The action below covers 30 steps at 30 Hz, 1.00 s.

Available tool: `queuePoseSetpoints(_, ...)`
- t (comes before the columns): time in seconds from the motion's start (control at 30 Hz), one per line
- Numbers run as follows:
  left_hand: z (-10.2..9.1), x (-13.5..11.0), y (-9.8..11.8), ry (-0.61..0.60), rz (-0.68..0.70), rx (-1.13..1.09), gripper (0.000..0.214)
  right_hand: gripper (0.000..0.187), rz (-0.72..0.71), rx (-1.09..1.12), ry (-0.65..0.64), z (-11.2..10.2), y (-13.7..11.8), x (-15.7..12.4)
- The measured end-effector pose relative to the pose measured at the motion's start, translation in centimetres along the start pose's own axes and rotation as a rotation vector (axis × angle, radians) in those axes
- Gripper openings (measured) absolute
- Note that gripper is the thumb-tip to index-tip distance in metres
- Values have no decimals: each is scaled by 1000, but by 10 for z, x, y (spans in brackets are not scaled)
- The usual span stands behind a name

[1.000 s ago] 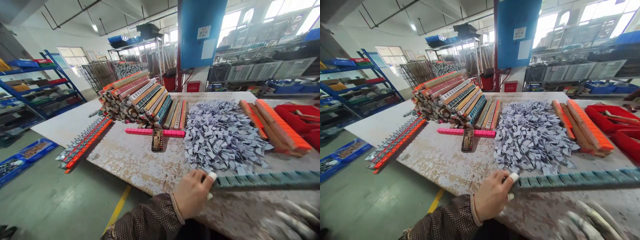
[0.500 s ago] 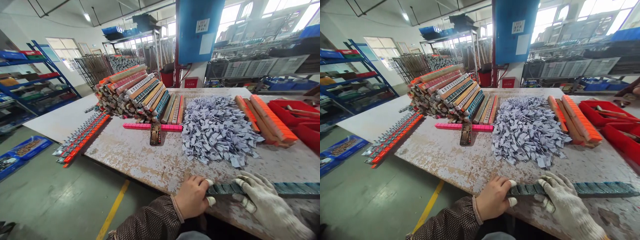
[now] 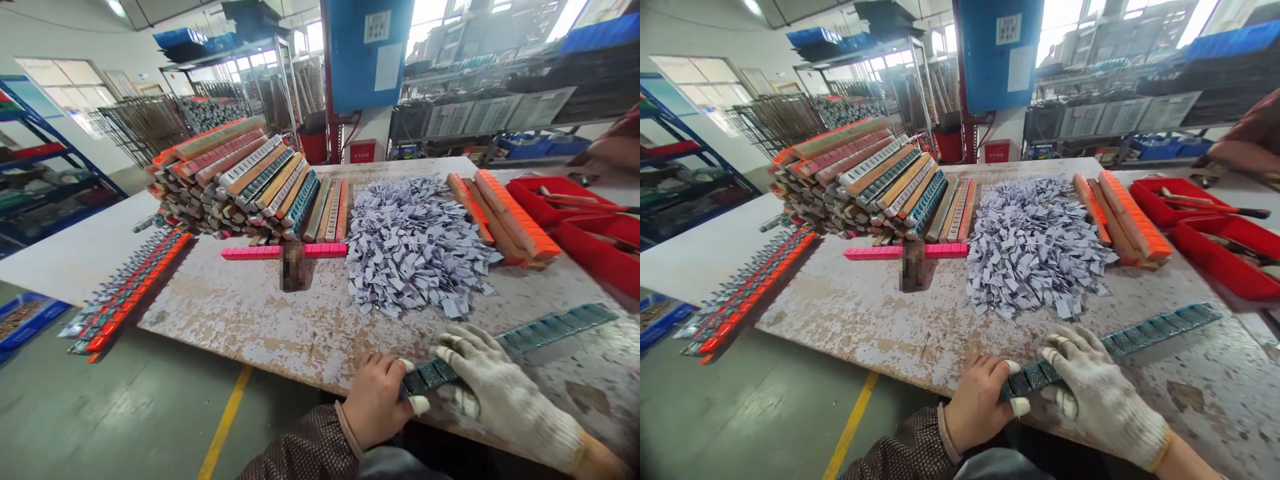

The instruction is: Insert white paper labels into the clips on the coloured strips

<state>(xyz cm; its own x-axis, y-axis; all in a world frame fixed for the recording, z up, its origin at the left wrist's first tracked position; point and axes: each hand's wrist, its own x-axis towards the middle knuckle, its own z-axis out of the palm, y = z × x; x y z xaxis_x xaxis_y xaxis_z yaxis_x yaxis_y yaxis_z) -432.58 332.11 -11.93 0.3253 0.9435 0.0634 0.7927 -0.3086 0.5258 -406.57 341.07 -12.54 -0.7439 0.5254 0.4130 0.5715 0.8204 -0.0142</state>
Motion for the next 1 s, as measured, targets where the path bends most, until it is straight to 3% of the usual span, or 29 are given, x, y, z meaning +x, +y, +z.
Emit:
queuePoseSetpoints(0.07,-15,9,-9,0,14,-4,34,38,2,11,-3,-1,-6,4)
queuePoseSetpoints(0.13,-36,26,-26,94,-14,24,29,36,4,26,-12,-1,-8,6)
queuePoseSetpoints(0.2,-58,53,-48,242,-56,59,39,35,1,46,-20,0,-8,6)
queuePoseSetpoints(0.27,-73,86,-70,297,-122,105,53,34,-7,54,-18,2,-6,4)
queuePoseSetpoints(0.33,-78,115,-87,281,-202,119,65,34,-8,44,-8,5,-5,1)
queuePoseSetpoints(0.43,-67,143,-95,240,-217,108,63,36,-23,34,12,10,-1,-3)
queuePoseSetpoints(0.63,-29,136,-70,220,-196,58,52,39,-64,23,56,14,3,-2)
queuePoseSetpoints(1.0,-17,104,-52,264,-169,-227,34,37,-7,101,9,8,-7,4)
